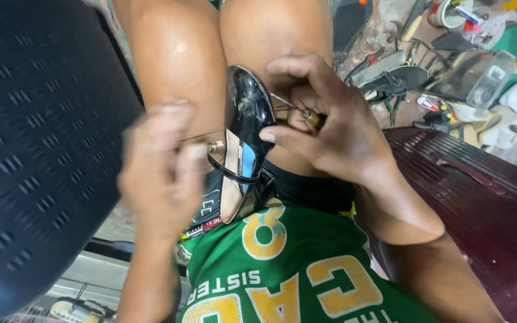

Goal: The person is repairing a black high-heeled shoe by hand-sewing the sole to the upper. They use a needle and thread to stitch the shoe, which is held between their legs. The person repeatedly pulls the thread through the shoe and adjusts the stitching.

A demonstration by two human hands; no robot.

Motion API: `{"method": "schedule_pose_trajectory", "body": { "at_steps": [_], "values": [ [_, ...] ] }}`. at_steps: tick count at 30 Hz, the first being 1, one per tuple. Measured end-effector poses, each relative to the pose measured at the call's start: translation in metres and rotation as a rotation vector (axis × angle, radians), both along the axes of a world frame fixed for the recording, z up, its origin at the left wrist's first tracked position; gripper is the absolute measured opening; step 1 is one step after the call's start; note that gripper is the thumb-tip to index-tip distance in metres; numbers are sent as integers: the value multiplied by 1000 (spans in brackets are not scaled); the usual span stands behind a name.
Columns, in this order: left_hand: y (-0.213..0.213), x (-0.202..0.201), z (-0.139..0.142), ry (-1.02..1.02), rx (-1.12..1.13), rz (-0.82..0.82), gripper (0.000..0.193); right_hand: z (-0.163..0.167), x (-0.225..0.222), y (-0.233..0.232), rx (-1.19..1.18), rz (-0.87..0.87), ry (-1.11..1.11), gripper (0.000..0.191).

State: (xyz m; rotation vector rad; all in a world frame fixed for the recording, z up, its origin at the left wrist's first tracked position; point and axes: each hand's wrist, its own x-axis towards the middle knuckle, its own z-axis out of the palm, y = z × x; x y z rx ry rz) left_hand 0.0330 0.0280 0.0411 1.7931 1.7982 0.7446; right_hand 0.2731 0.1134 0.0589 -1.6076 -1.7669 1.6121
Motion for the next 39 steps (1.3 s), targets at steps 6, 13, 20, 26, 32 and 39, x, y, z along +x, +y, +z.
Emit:
{"method": "schedule_pose_trajectory", "body": {
  "at_steps": [6, 13, 20, 26, 32, 39],
  "values": [
    [18, 22, -3, -105, -8, -12, 24, 28, 25, 5, 215, 354, -431, 91],
    [13, 24, -15, -92, 1, -20, 37, 1, 12, 13, 638, 253, -8, 73],
    [14, 23, -18, 79, 94, 92, 34, -12, 2, 12, 610, 271, -37, 60],
    [5, 23, -3, -1197, -221, 496, 32, -5, 15, 21, 458, 297, 22, 45],
    [8, 29, 2, -306, -180, 118, 11, -5, 37, 26, 358, 205, 82, 14],
    [17, 37, 3, -173, -124, 82, 9, -10, 17, 30, 38, -246, 808, 18]
  ]
}}
